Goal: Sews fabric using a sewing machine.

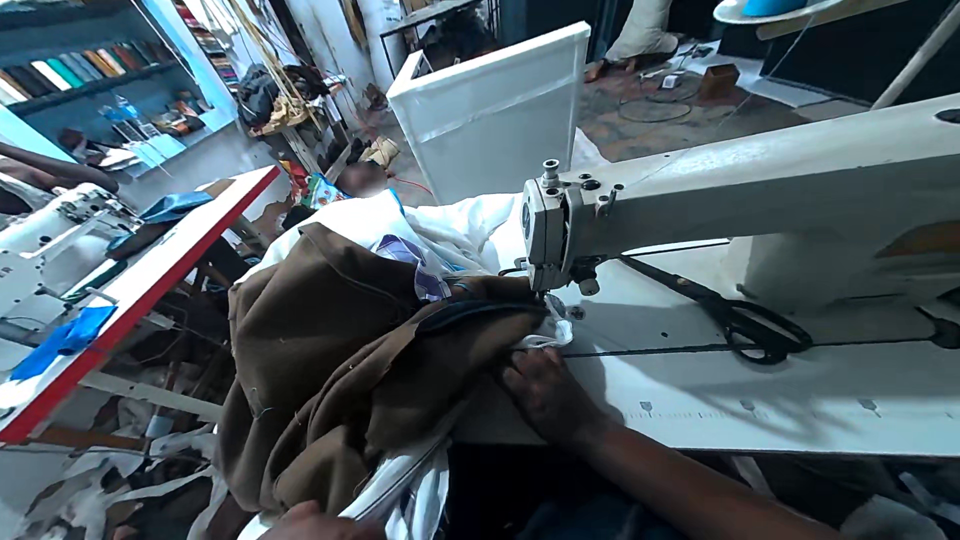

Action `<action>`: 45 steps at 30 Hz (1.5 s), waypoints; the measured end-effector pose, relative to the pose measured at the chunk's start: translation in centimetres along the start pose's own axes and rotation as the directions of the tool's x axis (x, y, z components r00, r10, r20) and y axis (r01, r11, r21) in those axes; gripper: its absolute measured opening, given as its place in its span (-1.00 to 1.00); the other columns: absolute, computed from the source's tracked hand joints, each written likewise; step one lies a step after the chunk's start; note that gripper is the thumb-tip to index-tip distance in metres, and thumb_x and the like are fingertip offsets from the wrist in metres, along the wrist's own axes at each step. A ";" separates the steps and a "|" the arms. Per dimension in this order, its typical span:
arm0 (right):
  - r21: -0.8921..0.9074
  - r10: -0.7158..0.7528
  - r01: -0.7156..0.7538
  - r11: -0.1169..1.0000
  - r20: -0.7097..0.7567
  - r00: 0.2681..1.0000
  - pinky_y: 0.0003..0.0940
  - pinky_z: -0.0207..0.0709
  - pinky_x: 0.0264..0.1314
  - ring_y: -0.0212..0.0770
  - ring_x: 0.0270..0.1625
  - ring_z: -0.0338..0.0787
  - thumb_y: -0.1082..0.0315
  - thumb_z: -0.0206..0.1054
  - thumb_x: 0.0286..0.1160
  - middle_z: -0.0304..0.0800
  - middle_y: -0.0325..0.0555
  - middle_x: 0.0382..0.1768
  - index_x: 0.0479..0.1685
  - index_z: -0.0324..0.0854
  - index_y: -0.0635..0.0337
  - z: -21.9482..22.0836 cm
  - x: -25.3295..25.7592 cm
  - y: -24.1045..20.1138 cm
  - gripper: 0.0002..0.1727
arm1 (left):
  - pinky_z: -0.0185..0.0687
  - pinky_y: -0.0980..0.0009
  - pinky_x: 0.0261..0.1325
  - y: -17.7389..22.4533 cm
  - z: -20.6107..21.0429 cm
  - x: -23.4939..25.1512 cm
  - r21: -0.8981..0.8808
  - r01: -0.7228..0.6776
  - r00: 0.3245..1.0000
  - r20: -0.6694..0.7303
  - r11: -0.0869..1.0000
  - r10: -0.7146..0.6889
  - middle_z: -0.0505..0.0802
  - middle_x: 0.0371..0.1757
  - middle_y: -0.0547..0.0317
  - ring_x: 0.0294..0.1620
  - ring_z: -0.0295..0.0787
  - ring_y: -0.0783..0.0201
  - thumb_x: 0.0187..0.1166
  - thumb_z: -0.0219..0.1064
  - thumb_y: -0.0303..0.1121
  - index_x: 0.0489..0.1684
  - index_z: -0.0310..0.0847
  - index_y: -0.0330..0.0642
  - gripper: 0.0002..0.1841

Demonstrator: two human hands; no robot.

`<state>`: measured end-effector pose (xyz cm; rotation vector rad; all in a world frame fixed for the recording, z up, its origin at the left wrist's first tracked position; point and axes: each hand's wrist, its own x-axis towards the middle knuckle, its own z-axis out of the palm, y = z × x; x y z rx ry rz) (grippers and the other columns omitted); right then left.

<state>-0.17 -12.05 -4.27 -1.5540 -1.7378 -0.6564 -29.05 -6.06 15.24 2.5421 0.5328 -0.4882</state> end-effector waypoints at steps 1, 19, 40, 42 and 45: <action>-0.016 -0.014 0.013 1.000 -0.022 1.000 -0.11 0.63 -0.04 -0.03 -0.11 0.80 0.35 0.26 0.56 0.80 -0.07 -0.17 -0.20 0.76 0.00 0.3 0.1 0.2 -0.85 | 0.59 -0.31 -0.10 0.6 0.4 1.0 0.025 0.015 0.998 -0.063 1.000 -0.013 0.82 -0.46 -0.24 -0.34 0.83 -0.25 0.77 0.15 0.01 -0.27 0.77 -0.42 -0.43; 0.362 0.023 -0.141 0.921 0.312 0.950 0.07 0.61 0.45 0.17 0.33 0.79 0.68 0.38 0.28 0.82 0.20 0.20 0.21 0.77 0.32 -0.5 5.5 2.3 -0.57 | 0.60 -0.05 0.29 -1.2 -3.6 13.1 -0.294 0.449 0.776 -0.339 0.844 -0.532 0.84 -0.03 -0.14 0.10 0.78 -0.01 0.78 0.23 -0.20 -0.01 0.75 -0.32 -0.68; 0.344 0.030 -0.291 0.893 0.598 0.801 0.21 0.39 0.63 0.31 0.54 0.63 0.27 0.05 0.83 0.69 0.29 0.43 0.48 0.60 0.27 -1.3 0.6 -1.1 -0.57 | 0.18 -0.08 0.75 -0.3 0.1 14.6 0.199 0.221 0.914 -0.383 0.955 -0.132 0.58 0.65 -0.18 0.72 0.38 -0.21 0.84 -0.01 -0.27 0.59 0.54 -0.22 -0.55; 0.349 0.016 -0.253 0.902 0.559 0.829 0.27 0.45 0.55 0.36 0.48 0.68 0.27 0.08 0.82 0.72 0.31 0.38 0.43 0.63 0.30 -0.5 0.4 -1.1 -0.58 | 0.12 -0.05 0.79 -0.7 0.0 14.8 0.192 0.228 0.906 -0.400 0.955 -0.135 0.56 0.66 -0.20 0.74 0.35 -0.19 0.82 0.07 -0.10 0.62 0.49 -0.27 -0.46; 0.378 0.015 -0.292 0.878 0.589 0.808 0.33 0.40 0.57 0.41 0.50 0.64 0.30 0.13 0.79 0.70 0.35 0.39 0.42 0.63 0.34 -0.9 1.3 -1.3 -0.59 | 0.52 -0.20 0.46 -0.3 0.0 14.1 0.101 0.217 0.908 -0.385 0.971 -0.163 0.55 0.66 -0.21 0.61 0.53 -0.21 0.83 0.08 -0.29 0.59 0.49 -0.23 -0.57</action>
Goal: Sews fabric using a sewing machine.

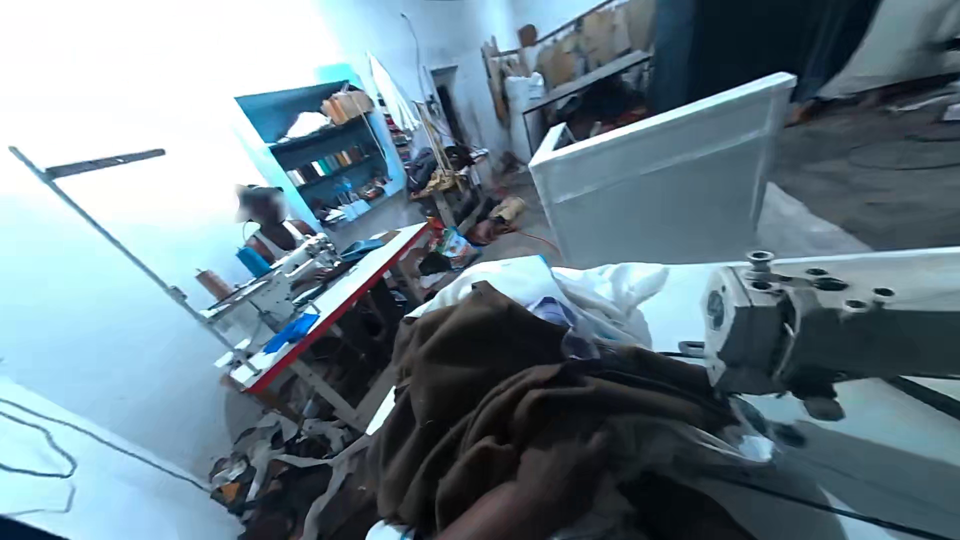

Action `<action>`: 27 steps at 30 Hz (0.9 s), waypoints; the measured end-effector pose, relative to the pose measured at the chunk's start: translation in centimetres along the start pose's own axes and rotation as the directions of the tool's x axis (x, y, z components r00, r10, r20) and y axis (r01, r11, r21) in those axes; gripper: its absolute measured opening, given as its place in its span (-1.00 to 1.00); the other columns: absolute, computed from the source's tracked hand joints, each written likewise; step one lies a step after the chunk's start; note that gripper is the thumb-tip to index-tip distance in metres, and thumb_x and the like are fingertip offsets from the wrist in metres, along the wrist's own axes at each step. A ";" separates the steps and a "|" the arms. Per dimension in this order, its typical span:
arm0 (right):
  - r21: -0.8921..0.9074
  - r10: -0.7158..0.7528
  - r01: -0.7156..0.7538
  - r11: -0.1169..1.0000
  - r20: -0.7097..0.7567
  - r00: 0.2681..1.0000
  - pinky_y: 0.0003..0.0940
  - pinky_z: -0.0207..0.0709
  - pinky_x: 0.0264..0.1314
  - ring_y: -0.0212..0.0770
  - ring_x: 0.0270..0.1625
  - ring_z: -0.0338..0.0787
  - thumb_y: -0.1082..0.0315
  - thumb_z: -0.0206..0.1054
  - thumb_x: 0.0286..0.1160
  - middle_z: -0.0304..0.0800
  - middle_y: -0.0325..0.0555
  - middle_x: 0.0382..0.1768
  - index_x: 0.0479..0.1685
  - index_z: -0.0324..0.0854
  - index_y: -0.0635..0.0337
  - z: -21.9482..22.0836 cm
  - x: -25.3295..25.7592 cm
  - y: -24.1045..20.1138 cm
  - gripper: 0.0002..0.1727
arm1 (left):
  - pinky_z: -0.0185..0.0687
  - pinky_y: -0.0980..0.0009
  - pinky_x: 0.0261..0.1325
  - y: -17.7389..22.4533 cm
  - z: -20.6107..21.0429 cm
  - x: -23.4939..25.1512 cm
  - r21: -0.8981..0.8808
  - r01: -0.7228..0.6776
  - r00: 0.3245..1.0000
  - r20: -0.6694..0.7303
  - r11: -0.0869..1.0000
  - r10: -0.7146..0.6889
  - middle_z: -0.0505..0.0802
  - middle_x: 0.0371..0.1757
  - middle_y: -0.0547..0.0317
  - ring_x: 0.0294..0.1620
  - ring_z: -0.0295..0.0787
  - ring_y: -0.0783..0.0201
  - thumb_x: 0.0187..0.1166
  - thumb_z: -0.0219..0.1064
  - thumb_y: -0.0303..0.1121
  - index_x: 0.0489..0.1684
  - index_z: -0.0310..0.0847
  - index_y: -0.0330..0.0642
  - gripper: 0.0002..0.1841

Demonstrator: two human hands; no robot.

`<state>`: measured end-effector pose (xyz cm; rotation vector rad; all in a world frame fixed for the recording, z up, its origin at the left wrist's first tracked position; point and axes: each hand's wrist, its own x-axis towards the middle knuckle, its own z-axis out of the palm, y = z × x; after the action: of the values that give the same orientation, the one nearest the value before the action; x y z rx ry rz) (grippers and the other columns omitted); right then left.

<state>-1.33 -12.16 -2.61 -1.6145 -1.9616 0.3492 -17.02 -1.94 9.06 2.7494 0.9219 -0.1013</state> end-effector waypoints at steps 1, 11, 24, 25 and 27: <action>0.008 0.012 -0.012 1.000 0.019 1.000 0.34 0.40 0.56 0.42 0.49 0.64 0.30 0.14 0.79 0.70 0.34 0.39 0.41 0.64 0.33 -0.2 0.2 -0.1 -0.60 | 0.66 -0.24 0.25 -0.2 0.1 -0.1 -0.037 -0.025 1.000 0.011 0.999 0.025 0.55 0.64 -0.21 0.49 0.63 -0.23 0.82 0.07 -0.39 0.53 0.52 -0.22 -0.62; -0.043 0.001 0.001 0.999 0.051 0.999 0.38 0.47 0.47 0.46 0.45 0.67 0.36 0.14 0.76 0.70 0.42 0.35 0.36 0.63 0.45 0.1 0.5 0.1 -0.61 | 0.31 -0.18 0.63 0.7 1.4 1.1 0.233 -0.020 0.992 -0.115 0.972 0.048 0.66 0.59 -0.17 0.66 0.48 -0.23 0.81 0.05 -0.28 0.50 0.58 -0.35 -0.55; -0.038 0.159 -0.165 0.986 -0.119 0.980 0.23 0.33 0.66 0.35 0.56 0.60 0.23 0.07 0.81 0.68 0.31 0.44 0.43 0.63 0.31 -1.2 -0.8 -0.5 -0.56 | 0.80 -0.05 0.02 1.9 1.1 -1.6 0.114 -0.092 0.900 -0.415 0.989 0.131 0.93 -0.06 -0.18 0.00 0.92 -0.17 0.66 0.18 -0.47 0.09 0.83 -0.27 -0.72; -0.028 0.160 -0.163 0.986 -0.079 0.984 0.31 0.35 0.61 0.41 0.54 0.59 0.27 0.10 0.77 0.65 0.38 0.43 0.44 0.60 0.35 -1.4 -0.5 -0.7 -0.56 | 0.76 -0.02 0.19 2.9 0.0 -1.9 0.007 -0.094 0.919 -0.383 0.996 0.090 0.92 -0.01 -0.21 0.10 0.90 -0.16 0.70 0.14 -0.46 0.08 0.81 -0.34 -0.71; -0.051 0.104 -0.109 0.993 -0.094 0.990 0.39 0.44 0.47 0.44 0.43 0.66 0.29 0.18 0.72 0.70 0.40 0.34 0.37 0.61 0.39 -0.6 0.0 -0.4 -0.59 | 0.60 0.03 0.41 5.0 -2.2 -1.9 -0.190 -0.059 0.977 -0.213 0.980 0.018 0.87 0.08 -0.28 0.24 0.81 -0.13 0.78 0.06 -0.40 0.14 0.72 -0.45 -0.66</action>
<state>-1.32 -12.31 -1.95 -1.7438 -1.8372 0.2595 -15.57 -6.36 12.51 2.6276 0.8768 0.2783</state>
